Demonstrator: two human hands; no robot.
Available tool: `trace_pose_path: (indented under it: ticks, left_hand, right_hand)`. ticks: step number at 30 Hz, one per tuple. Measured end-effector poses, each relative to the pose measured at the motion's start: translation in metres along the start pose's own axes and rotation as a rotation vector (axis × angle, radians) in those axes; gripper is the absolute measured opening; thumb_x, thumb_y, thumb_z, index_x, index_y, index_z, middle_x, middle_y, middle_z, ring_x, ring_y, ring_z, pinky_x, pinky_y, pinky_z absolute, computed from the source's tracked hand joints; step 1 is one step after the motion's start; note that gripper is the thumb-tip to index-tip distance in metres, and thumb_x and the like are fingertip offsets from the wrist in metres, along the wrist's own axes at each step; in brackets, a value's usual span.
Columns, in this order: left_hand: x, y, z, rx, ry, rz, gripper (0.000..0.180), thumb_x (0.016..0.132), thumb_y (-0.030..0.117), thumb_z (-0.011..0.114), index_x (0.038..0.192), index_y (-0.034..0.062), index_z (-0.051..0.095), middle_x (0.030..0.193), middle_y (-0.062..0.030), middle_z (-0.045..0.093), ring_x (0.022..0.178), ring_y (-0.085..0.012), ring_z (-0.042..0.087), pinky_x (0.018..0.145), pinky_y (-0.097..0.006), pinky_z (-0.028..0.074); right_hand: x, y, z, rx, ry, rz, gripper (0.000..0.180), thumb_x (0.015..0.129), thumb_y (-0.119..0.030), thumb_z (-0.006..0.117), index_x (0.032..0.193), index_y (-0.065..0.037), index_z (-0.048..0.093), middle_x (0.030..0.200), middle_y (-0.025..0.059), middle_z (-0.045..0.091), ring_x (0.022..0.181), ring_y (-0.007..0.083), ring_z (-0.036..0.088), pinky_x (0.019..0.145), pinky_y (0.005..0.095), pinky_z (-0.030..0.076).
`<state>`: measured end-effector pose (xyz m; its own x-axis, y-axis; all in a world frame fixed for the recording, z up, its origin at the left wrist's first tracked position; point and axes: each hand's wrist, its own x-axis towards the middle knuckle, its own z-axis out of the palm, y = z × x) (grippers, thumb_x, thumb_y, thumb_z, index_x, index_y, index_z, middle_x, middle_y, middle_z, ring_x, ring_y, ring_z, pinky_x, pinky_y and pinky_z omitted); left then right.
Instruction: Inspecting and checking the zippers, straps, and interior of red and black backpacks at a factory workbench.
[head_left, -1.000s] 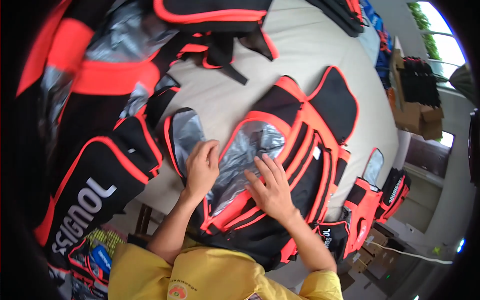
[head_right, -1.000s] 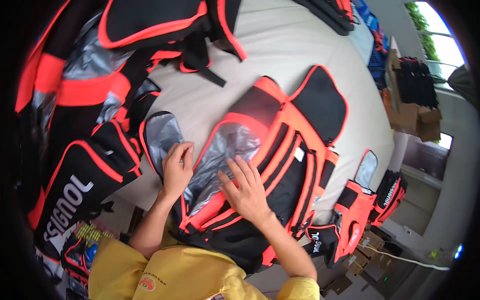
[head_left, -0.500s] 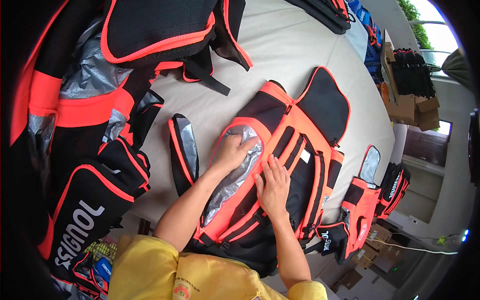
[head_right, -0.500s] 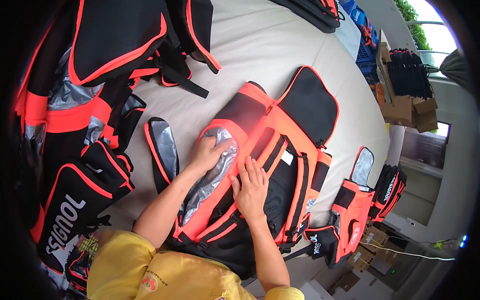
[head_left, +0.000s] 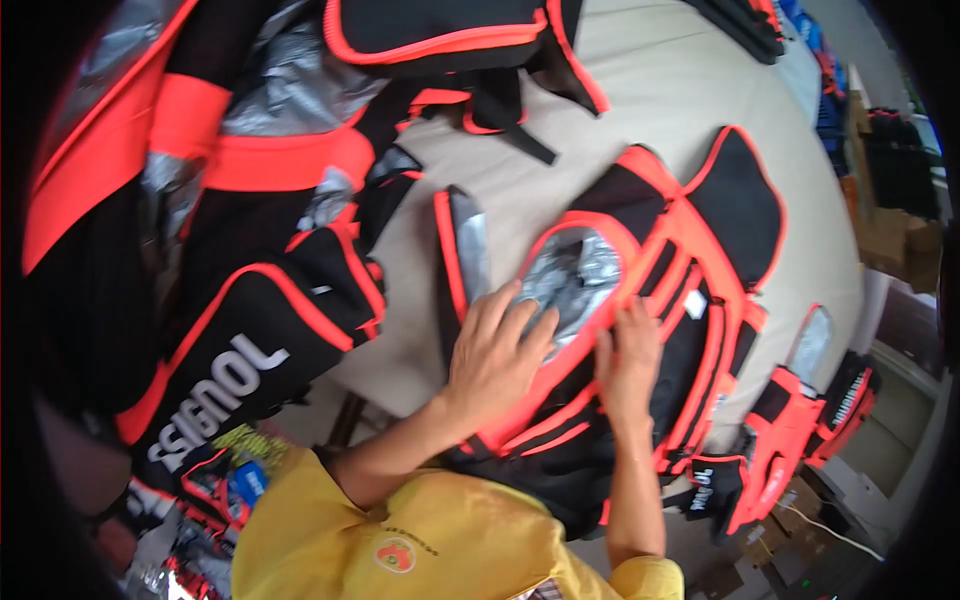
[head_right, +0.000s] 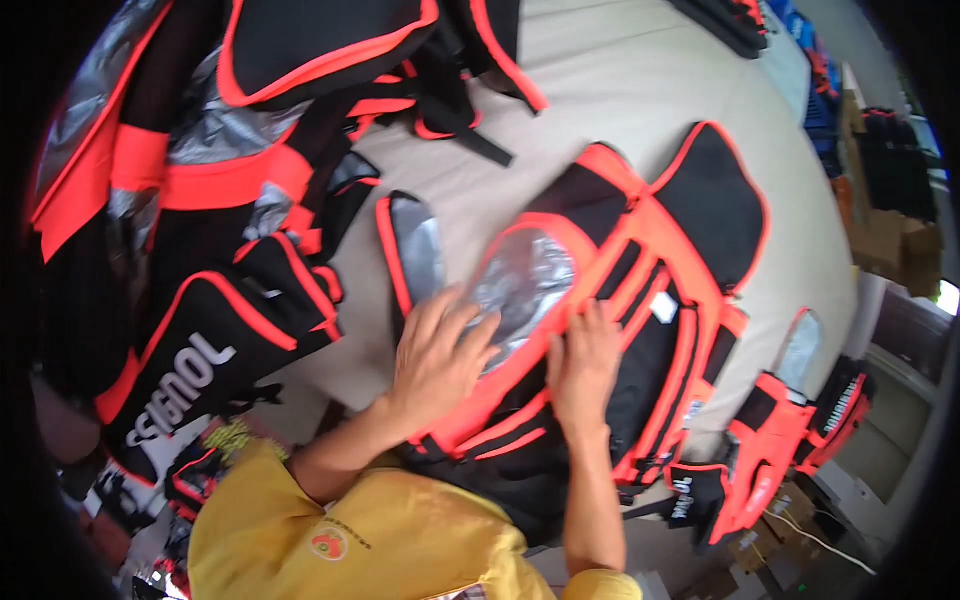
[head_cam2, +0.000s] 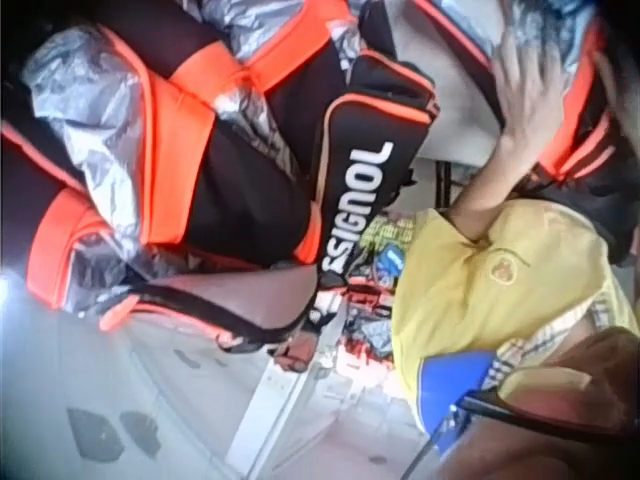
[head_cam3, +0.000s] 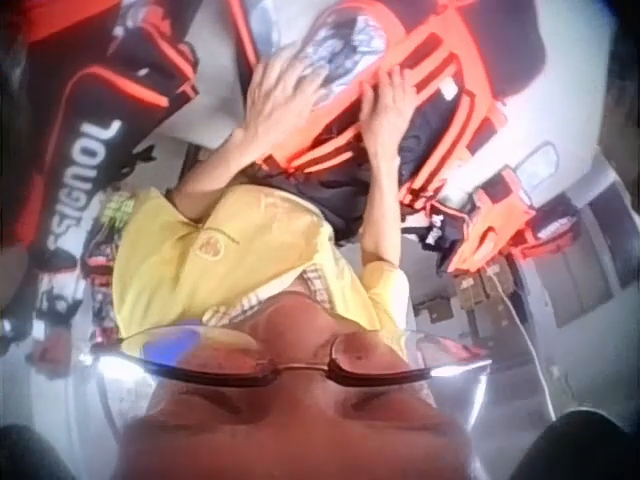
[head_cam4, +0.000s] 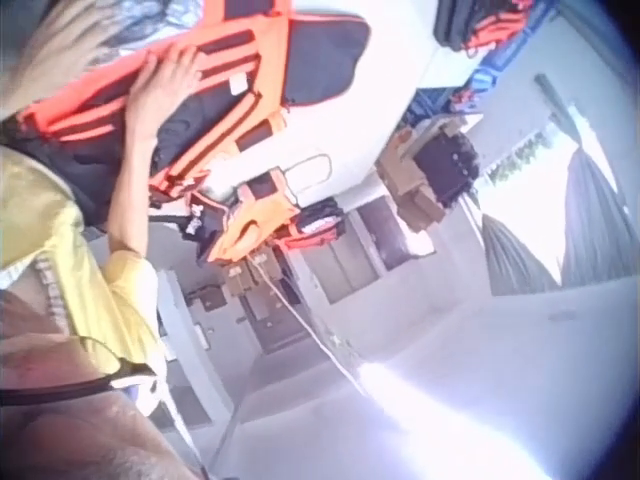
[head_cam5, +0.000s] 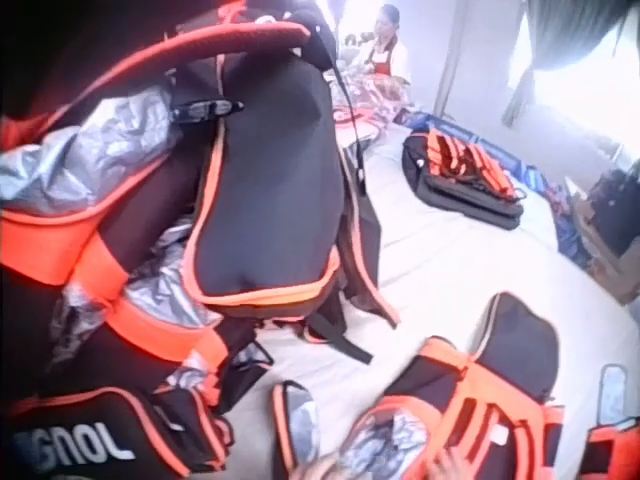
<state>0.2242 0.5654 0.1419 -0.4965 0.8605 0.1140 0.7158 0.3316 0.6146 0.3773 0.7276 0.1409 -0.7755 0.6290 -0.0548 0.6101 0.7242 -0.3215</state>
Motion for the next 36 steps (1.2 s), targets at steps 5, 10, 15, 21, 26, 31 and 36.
trace_pose_path:
  ticks: [5,10,15,21,26,31,36]
  left_hand:
    - [-0.070,-0.026,-0.035,0.143,0.017,-0.414,0.068,0.086,0.007,0.073,0.151,0.0092,0.053,0.157,-0.0298,0.043,0.141,-0.0589,0.042,0.112,-0.062,0.041]
    - [-0.080,-0.044,-0.023,-0.287,-0.010,-0.829,0.048,0.094,0.010,0.070,0.141,0.0079,0.059,0.118,-0.0248,0.072,0.109,-0.0486,0.067,0.095,-0.054,0.052]
    - [-0.077,-0.059,-0.040,-0.143,-0.118,-0.913,0.035,0.099,0.013,0.065,0.133,0.0113,0.060,0.108,-0.0250,0.073,0.096,-0.0487,0.071,0.087,-0.053,0.053]
    - [-0.074,-0.064,-0.050,-0.163,0.038,-0.651,0.043,0.102,0.001,0.053,0.145,0.0076,0.057,0.110,-0.0273,0.071,0.093,-0.0469,0.069,0.087,-0.051,0.053]
    - [-0.062,-0.047,-0.052,-0.133,-0.032,-0.748,0.045,0.103,-0.001,0.048,0.147,0.0060,0.055,0.107,-0.0273,0.071,0.087,-0.0444,0.068,0.081,-0.046,0.053]
    - [-0.059,-0.045,-0.056,-0.163,0.022,-0.519,0.053,0.100,-0.006,0.043,0.153,0.0011,0.049,0.129,-0.0270,0.067,0.104,-0.0408,0.069,0.090,-0.043,0.053]
    - [-0.057,-0.063,-0.045,-0.287,0.035,-0.559,0.069,0.091,-0.012,0.041,0.159,0.0004,0.042,0.152,-0.0237,0.056,0.122,-0.0345,0.064,0.101,-0.037,0.049]
  right_hand:
    - [-0.020,-0.060,0.001,0.199,-0.174,-0.320,0.049,0.089,-0.025,0.081,0.132,-0.007,0.069,0.142,0.0150,0.064,0.144,0.0391,0.052,0.122,0.0582,0.037]
    - [-0.045,-0.087,0.030,0.070,-0.302,-0.549,0.037,0.095,-0.042,0.069,0.091,-0.007,0.077,0.092,0.0097,0.072,0.108,0.0281,0.066,0.124,0.0551,0.035]
    - [-0.066,-0.079,0.018,0.092,-0.354,-0.543,0.033,0.095,-0.038,0.070,0.079,-0.009,0.074,0.077,0.0058,0.062,0.093,0.0246,0.062,0.120,0.0499,0.038]
    - [-0.079,-0.079,-0.012,0.067,-0.337,-0.489,0.032,0.094,-0.034,0.071,0.075,-0.009,0.072,0.076,0.0056,0.061,0.090,0.0249,0.061,0.118,0.0463,0.040]
    - [-0.072,-0.082,-0.005,0.125,-0.267,-0.444,0.029,0.089,-0.033,0.078,0.076,-0.008,0.071,0.071,0.0054,0.058,0.084,0.0245,0.061,0.112,0.0460,0.045]
    - [-0.055,-0.103,0.038,0.164,-0.307,-0.434,0.024,0.090,-0.025,0.068,0.099,-0.003,0.071,0.091,0.0092,0.068,0.089,0.0246,0.067,0.087,0.0384,0.051]
    - [-0.047,-0.108,0.079,0.162,-0.527,-0.499,0.026,0.091,-0.022,0.063,0.104,-0.003,0.074,0.131,0.0159,0.070,0.094,0.0255,0.073,0.079,0.0386,0.054]
